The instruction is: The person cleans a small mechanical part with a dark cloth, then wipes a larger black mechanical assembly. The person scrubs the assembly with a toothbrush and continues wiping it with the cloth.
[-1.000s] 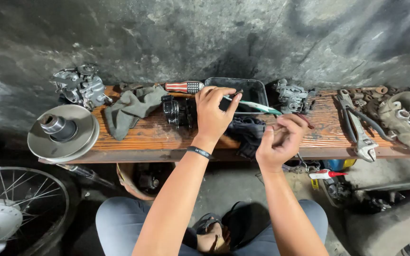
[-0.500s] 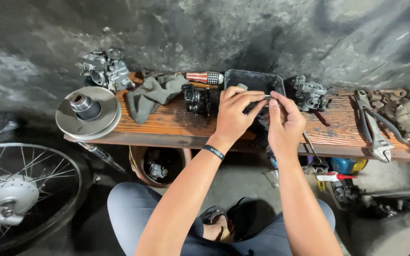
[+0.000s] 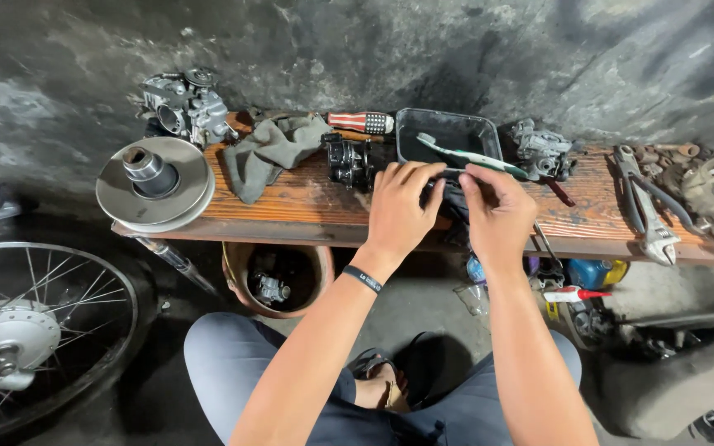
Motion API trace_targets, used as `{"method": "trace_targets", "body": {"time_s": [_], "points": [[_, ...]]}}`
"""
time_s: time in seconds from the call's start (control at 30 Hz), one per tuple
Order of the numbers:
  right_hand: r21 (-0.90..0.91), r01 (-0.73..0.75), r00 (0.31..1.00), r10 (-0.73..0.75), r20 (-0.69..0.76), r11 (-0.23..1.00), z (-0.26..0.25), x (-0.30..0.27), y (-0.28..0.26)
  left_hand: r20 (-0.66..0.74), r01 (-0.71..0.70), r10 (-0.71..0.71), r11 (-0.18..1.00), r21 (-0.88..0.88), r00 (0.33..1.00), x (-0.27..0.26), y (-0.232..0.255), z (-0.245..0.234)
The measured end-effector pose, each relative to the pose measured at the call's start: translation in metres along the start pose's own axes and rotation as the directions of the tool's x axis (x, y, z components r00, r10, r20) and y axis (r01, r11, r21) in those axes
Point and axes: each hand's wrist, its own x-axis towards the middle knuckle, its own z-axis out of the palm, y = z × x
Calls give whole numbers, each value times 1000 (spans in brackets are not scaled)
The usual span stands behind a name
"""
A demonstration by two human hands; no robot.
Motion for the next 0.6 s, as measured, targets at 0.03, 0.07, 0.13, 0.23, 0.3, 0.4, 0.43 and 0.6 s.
{"method": "trace_targets", "body": {"time_s": [0.03,0.07,0.13,0.23,0.3,0.4,0.43,0.6], "points": [[-2,0,1000,0,-2,1000,-1,-1,1,0,-1,1,1000,-3,1000,-3,-1,0],[-51,-18,1000,19,10,999,-2,-3,2,21,-15,14,998,58,1000,-6,-2,0],[-106,-40,999,42,20,994,-3,-7,13,46,-29,24,993,112,999,-10,-2,-1],[-392,39,988,22,151,919,0,-13,26,88,-2,-15,982,191,996,-13,-3,0],[-304,-32,985,82,154,952,0,-12,14,175,-20,-36,951,309,984,-14,-4,1],[-265,-85,983,124,135,961,-2,-15,14,243,-43,-42,942,332,969,-15,-2,4],[-268,-90,983,129,133,959,-2,-17,17,247,-43,-42,943,329,968,-15,0,5],[-83,-312,942,320,100,946,-7,-18,32,241,141,-114,985,-97,964,-9,23,7]]}}
